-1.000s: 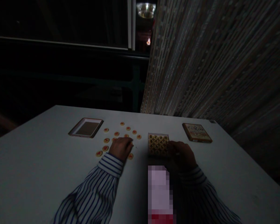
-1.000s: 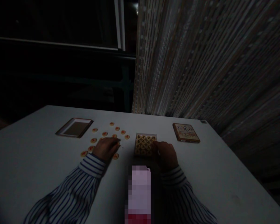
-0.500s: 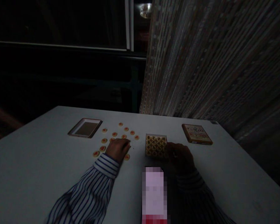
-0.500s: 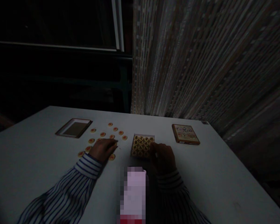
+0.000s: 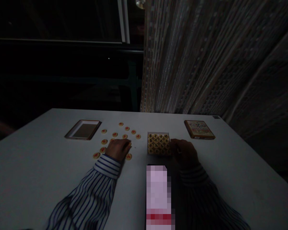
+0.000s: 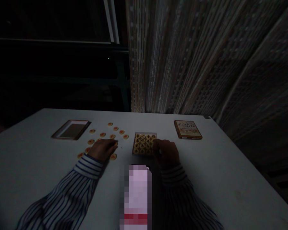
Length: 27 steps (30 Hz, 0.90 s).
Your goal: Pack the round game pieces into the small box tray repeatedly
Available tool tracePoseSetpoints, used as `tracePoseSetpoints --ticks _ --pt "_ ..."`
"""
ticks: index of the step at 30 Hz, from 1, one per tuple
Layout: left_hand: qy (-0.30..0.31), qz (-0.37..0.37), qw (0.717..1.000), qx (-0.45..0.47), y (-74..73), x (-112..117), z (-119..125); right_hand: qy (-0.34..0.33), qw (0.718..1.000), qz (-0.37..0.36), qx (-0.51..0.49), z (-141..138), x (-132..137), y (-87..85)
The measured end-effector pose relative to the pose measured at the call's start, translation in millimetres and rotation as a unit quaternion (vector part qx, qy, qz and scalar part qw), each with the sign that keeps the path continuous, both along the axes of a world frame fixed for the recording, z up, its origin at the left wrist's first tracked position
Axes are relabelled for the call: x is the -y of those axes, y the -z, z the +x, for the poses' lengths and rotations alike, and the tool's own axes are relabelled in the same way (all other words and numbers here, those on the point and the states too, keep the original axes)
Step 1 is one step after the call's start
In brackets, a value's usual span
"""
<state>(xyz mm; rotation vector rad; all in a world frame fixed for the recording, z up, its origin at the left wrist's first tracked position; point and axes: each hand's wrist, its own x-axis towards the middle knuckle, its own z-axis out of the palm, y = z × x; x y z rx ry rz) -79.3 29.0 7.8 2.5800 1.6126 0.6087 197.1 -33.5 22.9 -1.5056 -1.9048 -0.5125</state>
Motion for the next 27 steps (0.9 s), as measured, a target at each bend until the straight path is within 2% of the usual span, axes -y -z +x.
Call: tracePoseSetpoints --ticks 4,10,14,27 --pt "-0.008 -0.011 1.0 -0.005 3.5 -1.8 -2.2 0.006 1.0 -0.001 -0.003 3.6 0.4 1.3" --pt "-0.011 -0.005 1.0 -0.007 4.6 -2.7 -3.5 -0.011 0.999 0.042 0.005 6.6 -0.9 5.2" --pt "-0.003 -0.003 1.0 0.021 2.6 -2.2 -2.7 -0.032 0.999 0.037 0.011 2.4 -0.6 4.2" --pt "-0.018 0.04 0.991 0.13 0.3 3.1 1.4 -0.009 1.0 0.004 -0.021 -0.8 1.9 0.0"
